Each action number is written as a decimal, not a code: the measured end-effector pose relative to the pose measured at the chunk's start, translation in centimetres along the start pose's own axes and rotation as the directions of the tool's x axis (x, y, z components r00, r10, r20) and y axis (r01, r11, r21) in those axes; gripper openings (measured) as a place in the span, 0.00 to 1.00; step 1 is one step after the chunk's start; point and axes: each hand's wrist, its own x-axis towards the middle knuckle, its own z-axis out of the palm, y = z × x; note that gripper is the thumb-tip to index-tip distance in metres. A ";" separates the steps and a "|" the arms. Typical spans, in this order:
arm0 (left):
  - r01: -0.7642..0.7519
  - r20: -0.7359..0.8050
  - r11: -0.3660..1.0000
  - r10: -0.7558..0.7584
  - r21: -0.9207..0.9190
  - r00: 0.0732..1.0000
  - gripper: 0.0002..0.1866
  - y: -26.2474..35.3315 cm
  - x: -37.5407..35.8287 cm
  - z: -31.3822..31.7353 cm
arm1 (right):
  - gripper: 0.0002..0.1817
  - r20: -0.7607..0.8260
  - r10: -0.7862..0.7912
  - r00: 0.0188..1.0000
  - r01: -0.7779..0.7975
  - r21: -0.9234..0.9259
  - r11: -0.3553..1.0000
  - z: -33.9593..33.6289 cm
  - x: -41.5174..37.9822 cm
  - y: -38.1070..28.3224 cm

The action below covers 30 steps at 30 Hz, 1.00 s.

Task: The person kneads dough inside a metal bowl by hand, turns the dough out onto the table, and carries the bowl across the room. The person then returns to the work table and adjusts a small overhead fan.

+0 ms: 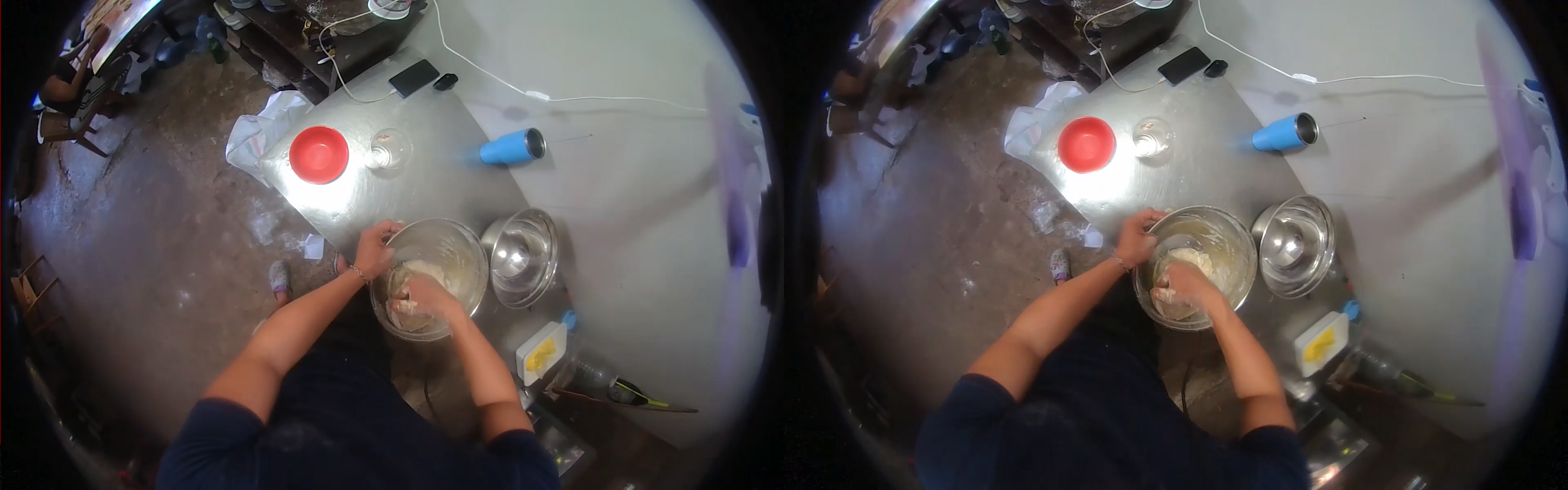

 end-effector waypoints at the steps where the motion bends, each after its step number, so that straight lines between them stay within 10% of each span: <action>1: -0.020 -0.009 1.000 0.020 0.004 1.000 0.14 -0.4 0.0 0.0 | 0.25 -0.117 0.044 0.992 -0.045 -0.003 0.999 0.4 -1.9 -0.9; 5: 0.006 -0.014 1.000 -0.006 0.014 1.000 0.15 0.2 0.1 0.1 | 0.23 -0.507 0.281 0.815 -0.415 -0.171 0.894 3.1 -5.7 -1.7; 11: -0.027 -0.002 1.000 0.027 -0.002 1.000 0.17 0.0 0.2 0.1 | 0.25 -0.891 0.224 0.395 -0.459 0.020 0.888 9.9 -3.4 6.6; 14: 0.009 -0.011 1.000 -0.009 0.002 1.000 0.16 0.4 0.2 0.2 | 0.33 -0.874 0.130 0.467 -0.520 -0.153 0.840 10.6 -2.1 5.7; 17: 0.097 0.036 0.995 -0.098 0.035 0.995 0.20 0.6 0.9 0.4 | 0.37 -0.903 0.280 0.327 -0.481 0.096 0.871 12.6 0.6 7.1; 23: 0.068 0.060 0.996 -0.072 0.062 0.996 0.19 0.2 1.6 0.5 | 0.41 -0.864 0.361 0.352 -0.471 0.169 0.866 15.2 4.4 14.3; 30: 0.099 0.093 0.988 -0.110 0.115 0.990 0.18 -1.8 1.2 1.3 | 0.46 -0.886 0.206 0.415 -0.509 -0.038 0.860 13.6 5.1 16.1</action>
